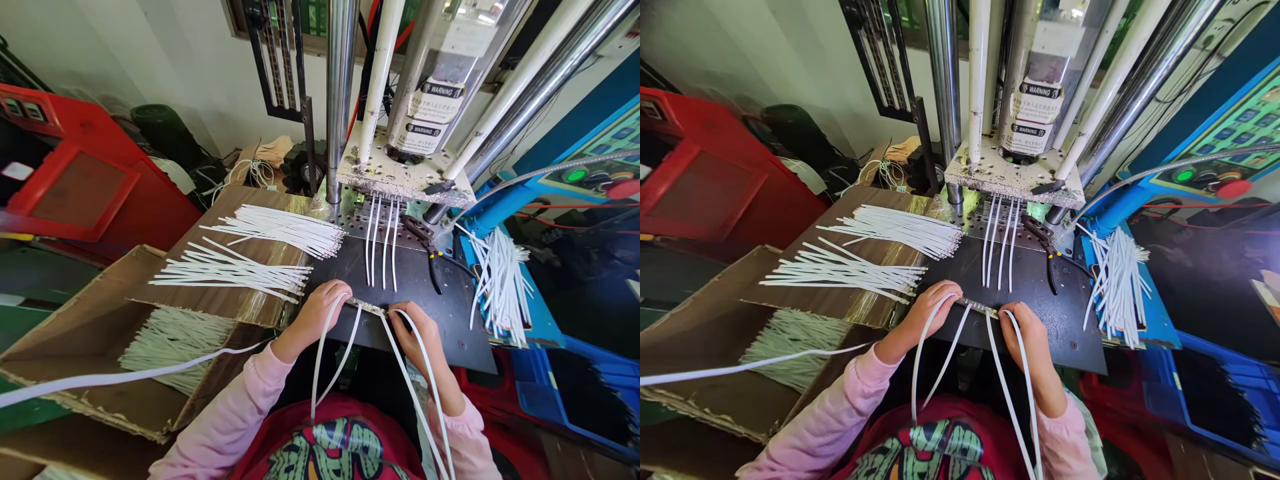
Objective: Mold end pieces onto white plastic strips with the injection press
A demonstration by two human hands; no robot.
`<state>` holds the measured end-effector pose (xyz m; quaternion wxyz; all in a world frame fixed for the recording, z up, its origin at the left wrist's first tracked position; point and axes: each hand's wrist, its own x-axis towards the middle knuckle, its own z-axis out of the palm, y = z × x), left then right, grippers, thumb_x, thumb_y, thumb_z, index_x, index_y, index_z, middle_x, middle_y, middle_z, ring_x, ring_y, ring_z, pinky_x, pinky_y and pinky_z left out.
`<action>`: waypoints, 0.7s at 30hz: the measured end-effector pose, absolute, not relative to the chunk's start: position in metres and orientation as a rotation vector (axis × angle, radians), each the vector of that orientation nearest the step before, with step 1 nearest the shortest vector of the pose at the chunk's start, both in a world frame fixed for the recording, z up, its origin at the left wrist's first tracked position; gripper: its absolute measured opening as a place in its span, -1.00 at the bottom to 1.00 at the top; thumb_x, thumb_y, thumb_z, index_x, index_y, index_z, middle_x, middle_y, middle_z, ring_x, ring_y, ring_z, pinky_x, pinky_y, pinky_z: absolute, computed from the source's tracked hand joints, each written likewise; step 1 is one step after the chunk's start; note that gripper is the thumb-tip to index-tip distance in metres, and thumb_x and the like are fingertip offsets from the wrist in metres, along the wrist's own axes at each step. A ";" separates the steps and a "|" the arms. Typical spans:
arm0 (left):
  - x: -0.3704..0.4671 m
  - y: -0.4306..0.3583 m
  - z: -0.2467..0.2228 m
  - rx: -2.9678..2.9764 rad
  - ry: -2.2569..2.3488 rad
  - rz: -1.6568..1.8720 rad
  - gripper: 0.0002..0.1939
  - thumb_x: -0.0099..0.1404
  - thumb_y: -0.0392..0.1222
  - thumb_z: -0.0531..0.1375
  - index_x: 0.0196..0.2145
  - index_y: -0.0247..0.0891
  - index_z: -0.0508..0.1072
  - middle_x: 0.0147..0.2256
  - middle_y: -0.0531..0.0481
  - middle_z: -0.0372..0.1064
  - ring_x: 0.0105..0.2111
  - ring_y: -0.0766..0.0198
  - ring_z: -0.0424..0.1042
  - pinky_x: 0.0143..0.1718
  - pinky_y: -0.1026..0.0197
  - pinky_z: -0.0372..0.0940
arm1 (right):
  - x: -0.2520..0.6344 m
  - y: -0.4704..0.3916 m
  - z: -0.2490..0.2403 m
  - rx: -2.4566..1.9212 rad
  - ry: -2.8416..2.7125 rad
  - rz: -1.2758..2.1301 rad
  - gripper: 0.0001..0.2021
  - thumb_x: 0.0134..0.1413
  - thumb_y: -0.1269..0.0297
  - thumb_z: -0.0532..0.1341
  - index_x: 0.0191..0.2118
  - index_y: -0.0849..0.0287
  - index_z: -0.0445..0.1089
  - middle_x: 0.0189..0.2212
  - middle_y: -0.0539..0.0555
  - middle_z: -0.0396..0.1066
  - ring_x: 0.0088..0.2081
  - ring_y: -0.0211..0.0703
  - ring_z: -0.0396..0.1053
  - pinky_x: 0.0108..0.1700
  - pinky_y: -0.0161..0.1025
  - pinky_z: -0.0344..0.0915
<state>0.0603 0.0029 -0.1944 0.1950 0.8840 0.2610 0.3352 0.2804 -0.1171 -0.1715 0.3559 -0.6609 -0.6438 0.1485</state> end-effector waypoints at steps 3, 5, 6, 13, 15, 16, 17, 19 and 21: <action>0.059 0.005 -0.192 2.473 0.701 0.913 -0.81 0.51 -0.31 -0.03 -0.19 -0.24 0.37 -0.24 -0.05 0.42 -0.19 0.24 0.42 -0.08 0.15 0.39 | 0.280 -0.117 -0.173 -1.706 -1.643 0.373 -0.88 0.33 0.29 0.14 -0.21 0.08 0.42 -0.27 0.06 0.50 -0.22 -0.15 0.48 -0.14 -0.26 0.37; 0.057 0.006 -0.190 2.517 0.680 0.836 -0.81 0.51 -0.30 -0.02 -0.19 -0.24 0.37 -0.23 -0.05 0.42 -0.19 0.23 0.42 -0.08 0.13 0.39 | 0.280 -0.118 -0.174 -1.707 -1.636 0.368 -0.87 0.33 0.27 0.14 -0.22 0.09 0.43 -0.28 0.06 0.51 -0.23 -0.15 0.48 -0.16 -0.25 0.38; 0.056 0.006 -0.190 2.533 0.678 0.803 -0.81 0.51 -0.30 -0.02 -0.19 -0.24 0.37 -0.23 -0.05 0.43 -0.19 0.22 0.42 -0.07 0.12 0.38 | 0.280 -0.118 -0.174 -1.709 -1.633 0.369 -0.87 0.33 0.27 0.14 -0.22 0.09 0.43 -0.27 0.07 0.51 -0.22 -0.14 0.49 -0.16 -0.25 0.38; 0.057 0.006 -0.189 2.616 0.691 0.710 -0.83 0.50 -0.29 0.01 -0.16 -0.26 0.40 -0.16 -0.08 0.45 -0.13 0.18 0.41 -0.01 0.07 0.36 | 0.280 -0.120 -0.173 -1.725 -1.601 0.400 -0.84 0.33 0.24 0.13 -0.22 0.09 0.45 -0.27 0.07 0.53 -0.22 -0.13 0.49 -0.16 -0.23 0.39; 0.058 0.006 -0.187 2.642 0.685 0.687 -0.82 0.49 -0.30 0.01 -0.15 -0.27 0.41 -0.14 -0.08 0.45 -0.12 0.18 0.42 0.01 0.06 0.35 | 0.281 -0.120 -0.173 -1.730 -1.590 0.406 -0.84 0.33 0.23 0.14 -0.23 0.08 0.45 -0.28 0.07 0.53 -0.23 -0.13 0.50 -0.17 -0.24 0.39; 0.058 0.005 -0.187 2.657 0.678 0.676 -0.81 0.49 -0.31 0.00 -0.14 -0.27 0.41 -0.14 -0.09 0.45 -0.11 0.17 0.42 0.02 0.06 0.35 | 0.281 -0.120 -0.173 -1.732 -1.585 0.409 -0.85 0.32 0.22 0.14 -0.23 0.08 0.45 -0.28 0.06 0.53 -0.23 -0.13 0.50 -0.17 -0.24 0.38; 0.058 0.005 -0.186 2.672 0.669 0.672 -0.80 0.49 -0.31 0.00 -0.14 -0.28 0.42 -0.14 -0.09 0.45 -0.11 0.17 0.42 0.01 0.06 0.35 | 0.281 -0.120 -0.172 -1.733 -1.581 0.412 -0.85 0.32 0.22 0.15 -0.23 0.08 0.45 -0.28 0.06 0.53 -0.23 -0.14 0.50 -0.17 -0.25 0.38; 0.057 0.003 -0.187 2.694 0.659 0.694 -0.79 0.49 -0.31 -0.01 -0.13 -0.29 0.42 -0.15 -0.11 0.46 -0.11 0.16 0.42 0.00 0.06 0.36 | 0.281 -0.120 -0.172 -1.732 -1.574 0.418 -0.86 0.32 0.23 0.15 -0.23 0.08 0.45 -0.29 0.04 0.53 -0.24 -0.15 0.50 -0.17 -0.26 0.38; 0.057 0.002 -0.190 2.690 0.658 0.758 -0.78 0.49 -0.32 -0.02 -0.14 -0.29 0.42 -0.15 -0.11 0.46 -0.12 0.17 0.42 -0.03 0.08 0.36 | 0.281 -0.120 -0.172 -1.728 -1.574 0.423 -0.86 0.32 0.23 0.15 -0.23 0.08 0.45 -0.29 0.04 0.53 -0.24 -0.16 0.49 -0.16 -0.26 0.37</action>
